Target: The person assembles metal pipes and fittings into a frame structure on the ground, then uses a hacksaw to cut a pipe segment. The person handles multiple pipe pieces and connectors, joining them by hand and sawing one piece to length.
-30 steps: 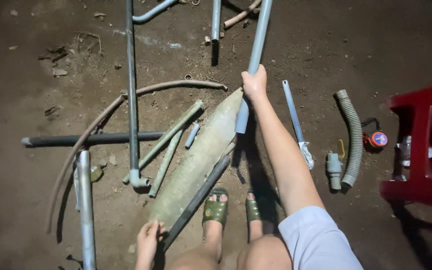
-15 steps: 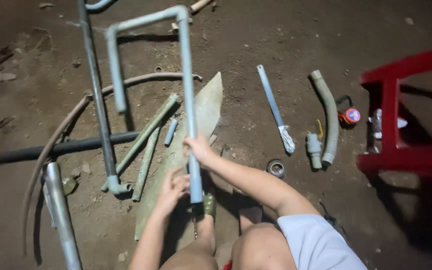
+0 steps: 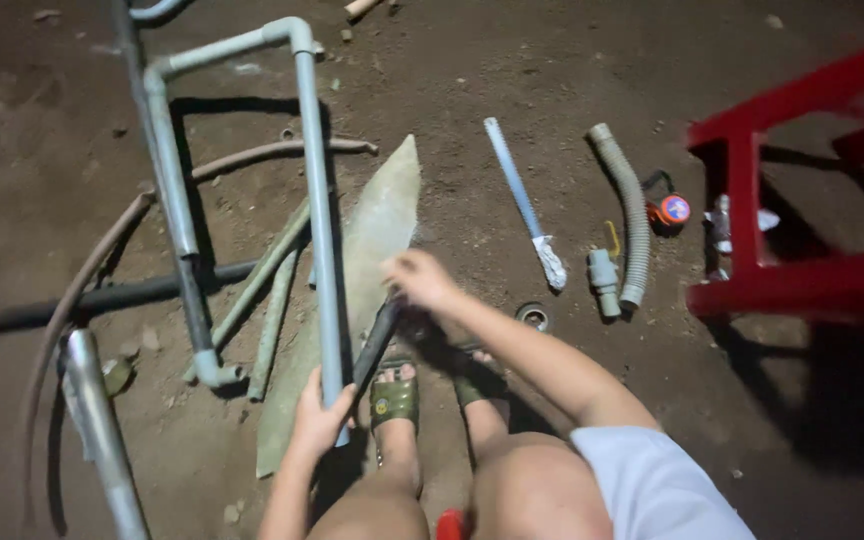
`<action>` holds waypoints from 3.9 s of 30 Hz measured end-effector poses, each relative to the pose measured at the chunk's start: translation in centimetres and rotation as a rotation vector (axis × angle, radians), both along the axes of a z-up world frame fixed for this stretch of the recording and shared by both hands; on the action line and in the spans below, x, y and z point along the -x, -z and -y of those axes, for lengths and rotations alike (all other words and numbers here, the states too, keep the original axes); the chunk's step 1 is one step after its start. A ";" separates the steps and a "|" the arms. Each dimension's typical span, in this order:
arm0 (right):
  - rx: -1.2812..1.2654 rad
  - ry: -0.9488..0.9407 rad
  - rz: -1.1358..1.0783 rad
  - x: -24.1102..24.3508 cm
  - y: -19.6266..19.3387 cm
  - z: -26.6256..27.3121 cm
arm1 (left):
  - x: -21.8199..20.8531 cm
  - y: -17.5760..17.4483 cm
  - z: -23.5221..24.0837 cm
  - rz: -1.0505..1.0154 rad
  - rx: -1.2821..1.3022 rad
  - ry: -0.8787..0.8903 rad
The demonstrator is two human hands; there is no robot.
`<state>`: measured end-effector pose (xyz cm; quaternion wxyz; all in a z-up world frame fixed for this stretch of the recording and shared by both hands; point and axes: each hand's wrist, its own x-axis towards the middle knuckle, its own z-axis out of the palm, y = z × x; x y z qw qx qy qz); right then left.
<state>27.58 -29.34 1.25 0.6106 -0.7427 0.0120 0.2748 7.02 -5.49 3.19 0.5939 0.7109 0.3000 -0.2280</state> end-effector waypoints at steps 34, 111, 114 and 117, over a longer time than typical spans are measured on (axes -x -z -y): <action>0.522 -0.842 0.875 -2.3 0.2 -9.4 | 10.2 4.9 -19.1 -0.115 -0.599 -0.276; 0.962 -0.969 0.403 0.9 -0.3 12.8 | -11.3 -1.6 -6.2 0.038 -0.891 0.337; 1.042 -0.859 0.520 1.0 0.4 17.0 | -11.1 3.6 -9.5 -0.005 -0.751 -0.082; 1.095 -0.697 0.459 0.6 -2.0 19.8 | -9.9 13.1 -14.8 -0.201 -0.743 -0.034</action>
